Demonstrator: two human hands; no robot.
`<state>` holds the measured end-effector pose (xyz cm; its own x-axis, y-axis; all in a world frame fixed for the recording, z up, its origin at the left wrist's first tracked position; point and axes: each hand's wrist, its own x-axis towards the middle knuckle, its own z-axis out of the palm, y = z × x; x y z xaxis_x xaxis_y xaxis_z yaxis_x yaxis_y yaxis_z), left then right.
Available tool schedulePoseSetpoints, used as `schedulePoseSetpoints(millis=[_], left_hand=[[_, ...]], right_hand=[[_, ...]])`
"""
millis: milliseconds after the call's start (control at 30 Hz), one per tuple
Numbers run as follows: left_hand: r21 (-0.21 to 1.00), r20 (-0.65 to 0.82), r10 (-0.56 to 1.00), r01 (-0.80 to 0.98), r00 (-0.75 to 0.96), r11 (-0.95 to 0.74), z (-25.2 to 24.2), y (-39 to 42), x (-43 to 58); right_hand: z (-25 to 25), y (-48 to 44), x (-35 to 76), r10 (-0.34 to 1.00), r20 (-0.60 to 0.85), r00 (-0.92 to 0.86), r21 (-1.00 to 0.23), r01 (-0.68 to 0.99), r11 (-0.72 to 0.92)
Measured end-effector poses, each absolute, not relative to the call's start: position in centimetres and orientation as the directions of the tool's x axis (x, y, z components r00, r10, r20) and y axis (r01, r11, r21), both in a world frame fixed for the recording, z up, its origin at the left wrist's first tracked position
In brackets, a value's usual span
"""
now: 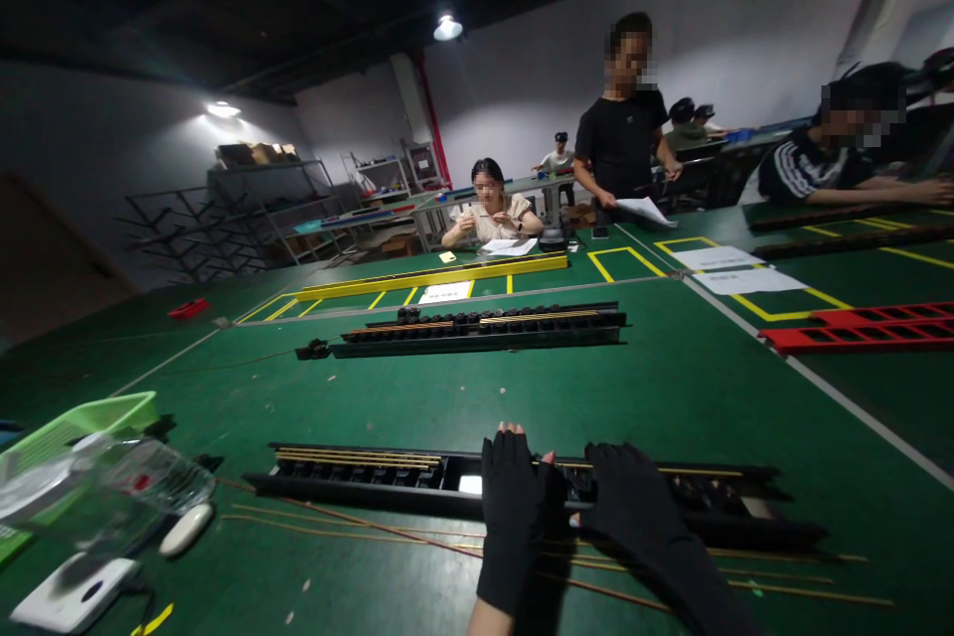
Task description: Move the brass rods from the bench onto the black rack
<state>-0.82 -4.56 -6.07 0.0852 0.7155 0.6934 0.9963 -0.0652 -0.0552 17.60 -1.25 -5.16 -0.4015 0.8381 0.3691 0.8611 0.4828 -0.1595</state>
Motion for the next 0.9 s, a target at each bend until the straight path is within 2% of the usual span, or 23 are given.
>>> schedulePoseSetpoints(millis=[200,500,667,800,900], left_hand=[[-0.069,0.688,0.718,0.995,0.101,-0.074,-6.3,-4.3,-1.1],[0.052,0.771,0.637,0.997,0.002,-0.065,-8.2,-3.7,1.4],[0.117,0.762,0.645,0.991,-0.052,-0.059,-8.8,-3.4,1.7],[0.123,0.734,0.676,0.992,-0.066,-0.036,-8.1,-3.2,2.0],[0.115,0.732,0.681,0.991,-0.041,-0.064,-7.9,-3.1,2.7]], right_hand=[[-5.0,-1.3,17.7,0.83,0.39,-0.399,-0.176,0.852,0.492],[-6.4,-1.1,17.3,0.798,0.459,-0.391,-0.141,0.854,0.5],[-6.3,-1.1,17.5,0.785,0.477,-0.395,-0.125,0.854,0.506],[-6.0,-1.0,17.6,0.797,0.446,-0.408,-0.109,0.859,0.501],[-6.1,-0.8,17.7,0.763,0.481,-0.432,-0.074,0.847,0.526]])
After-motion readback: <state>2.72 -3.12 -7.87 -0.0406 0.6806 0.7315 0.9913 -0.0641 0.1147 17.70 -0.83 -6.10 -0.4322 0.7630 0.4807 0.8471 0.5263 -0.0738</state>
